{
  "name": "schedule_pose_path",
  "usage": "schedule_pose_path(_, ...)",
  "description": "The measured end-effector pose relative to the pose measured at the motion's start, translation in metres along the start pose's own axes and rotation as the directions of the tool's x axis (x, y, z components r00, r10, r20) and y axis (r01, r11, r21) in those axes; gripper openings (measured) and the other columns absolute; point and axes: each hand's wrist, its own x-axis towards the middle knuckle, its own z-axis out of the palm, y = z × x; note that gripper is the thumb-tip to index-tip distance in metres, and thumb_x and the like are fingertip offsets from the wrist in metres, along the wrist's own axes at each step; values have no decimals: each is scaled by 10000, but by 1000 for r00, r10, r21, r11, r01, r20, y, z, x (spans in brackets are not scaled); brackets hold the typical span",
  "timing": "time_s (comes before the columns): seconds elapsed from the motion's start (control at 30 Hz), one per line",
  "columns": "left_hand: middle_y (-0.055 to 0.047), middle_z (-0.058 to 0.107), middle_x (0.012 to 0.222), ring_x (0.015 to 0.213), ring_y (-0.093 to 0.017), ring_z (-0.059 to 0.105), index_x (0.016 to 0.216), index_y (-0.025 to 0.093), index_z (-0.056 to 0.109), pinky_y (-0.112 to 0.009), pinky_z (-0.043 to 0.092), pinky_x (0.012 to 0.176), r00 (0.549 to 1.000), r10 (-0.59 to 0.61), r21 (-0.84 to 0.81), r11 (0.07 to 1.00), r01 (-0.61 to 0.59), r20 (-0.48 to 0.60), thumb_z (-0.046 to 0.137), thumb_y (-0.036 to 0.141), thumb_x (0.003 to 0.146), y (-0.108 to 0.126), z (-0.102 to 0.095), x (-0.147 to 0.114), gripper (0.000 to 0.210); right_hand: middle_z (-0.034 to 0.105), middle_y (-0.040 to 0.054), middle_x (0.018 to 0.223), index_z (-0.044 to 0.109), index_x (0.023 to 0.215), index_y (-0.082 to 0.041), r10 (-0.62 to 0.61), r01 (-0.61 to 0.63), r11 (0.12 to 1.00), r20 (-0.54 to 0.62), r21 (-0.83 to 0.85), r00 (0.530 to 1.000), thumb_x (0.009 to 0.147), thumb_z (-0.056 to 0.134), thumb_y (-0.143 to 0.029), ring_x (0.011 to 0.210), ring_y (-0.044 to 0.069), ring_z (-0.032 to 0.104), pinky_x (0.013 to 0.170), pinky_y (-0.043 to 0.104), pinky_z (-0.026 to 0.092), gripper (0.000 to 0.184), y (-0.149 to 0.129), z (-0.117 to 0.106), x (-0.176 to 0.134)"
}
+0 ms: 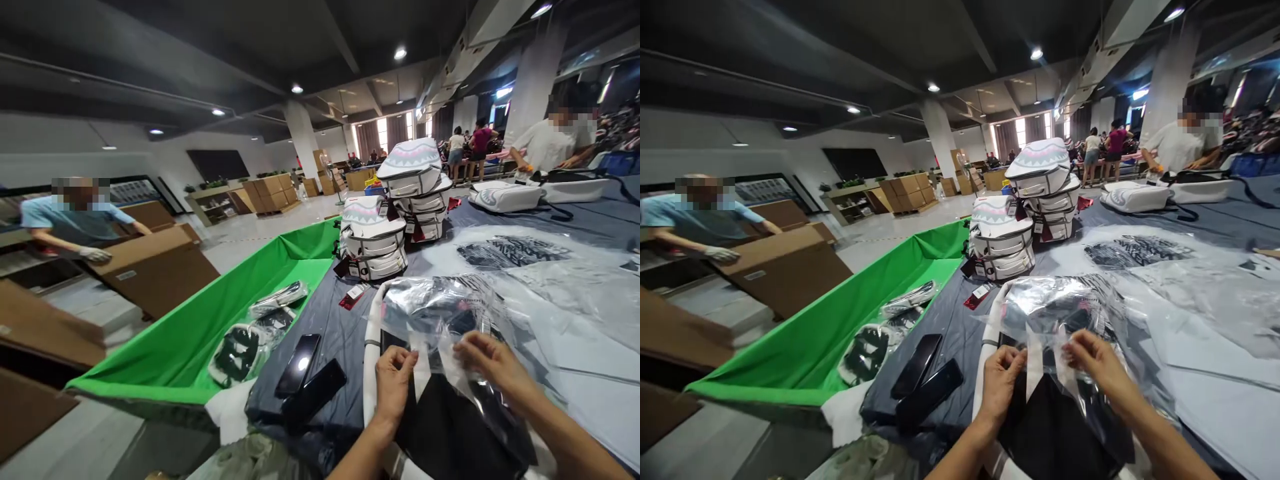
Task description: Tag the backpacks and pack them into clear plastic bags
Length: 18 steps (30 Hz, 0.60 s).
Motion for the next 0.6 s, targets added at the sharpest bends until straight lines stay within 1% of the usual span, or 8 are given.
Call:
schedule_pose_path(0.1,-56,661,794,780,-214,642,781,199,644,-345,516,736,984,178,382,910,-161,-10,587,487,910,-8,-28,-13,320,633,28,755,482,802,-256,42,-16,985,-150,170,988,708,675,-708,626,198,612,502,302,506,501,4,-13,25)
schedule_pose_path(0.13,-91,700,976,960,-244,664,944,210,682,-383,523,852,946,323,499,823,-273,-16,546,377,948,-5,-31,-19,216,582,3,684,451,800,-265,43,-8,983,-186,182,982,714,658,-703,539,174,551,429,270,438,492,3,-11,31)
schedule_pose_path(0.2,-97,626,1328,1299,-263,541,1232,278,633,-454,421,1084,798,598,663,567,-489,78,494,214,966,9,-27,-28,307,461,-49,588,441,839,-276,19,17,988,-237,153,971,749,616,-693,436,134,414,370,231,313,461,-3,1,36)
schedule_pose_path(0.27,-62,533,1476,1439,-278,397,1398,342,527,-509,287,1191,698,664,719,345,-603,267,499,178,963,28,-17,-23,466,415,-62,565,479,888,-275,-64,72,997,-210,31,976,796,563,-703,426,128,373,380,234,293,446,-15,16,31)
schedule_pose_path(0.33,-63,536,1474,1450,-304,366,1455,328,477,-544,212,1221,743,557,754,285,-592,372,522,207,957,47,-10,-4,515,466,-39,586,545,900,-265,-209,190,961,-75,-199,975,852,514,-690,475,146,440,443,261,370,429,-29,25,19)
schedule_pose_path(0.43,-73,686,1178,1275,-302,517,1205,259,670,-562,226,1209,859,401,852,276,-444,318,537,207,951,60,-14,32,291,586,0,676,634,955,-275,-368,379,741,138,-554,920,828,604,-606,560,183,558,516,294,435,355,-37,16,-6)
schedule_pose_path(0.5,-51,697,999,1113,-273,582,991,244,714,-555,267,1182,877,394,890,239,-387,276,549,166,938,56,-27,46,190,657,29,779,661,1006,-307,-459,430,524,181,-735,870,783,640,-476,620,223,621,523,321,446,281,-25,-5,-23)
schedule_pose_path(0.6,-40,689,929,985,-250,595,1019,232,709,-535,318,1125,872,458,911,264,-318,171,562,107,911,38,-50,48,222,701,70,908,673,960,-332,-568,350,279,140,-894,811,777,522,-302,722,281,672,588,397,478,239,20,-51,-51)
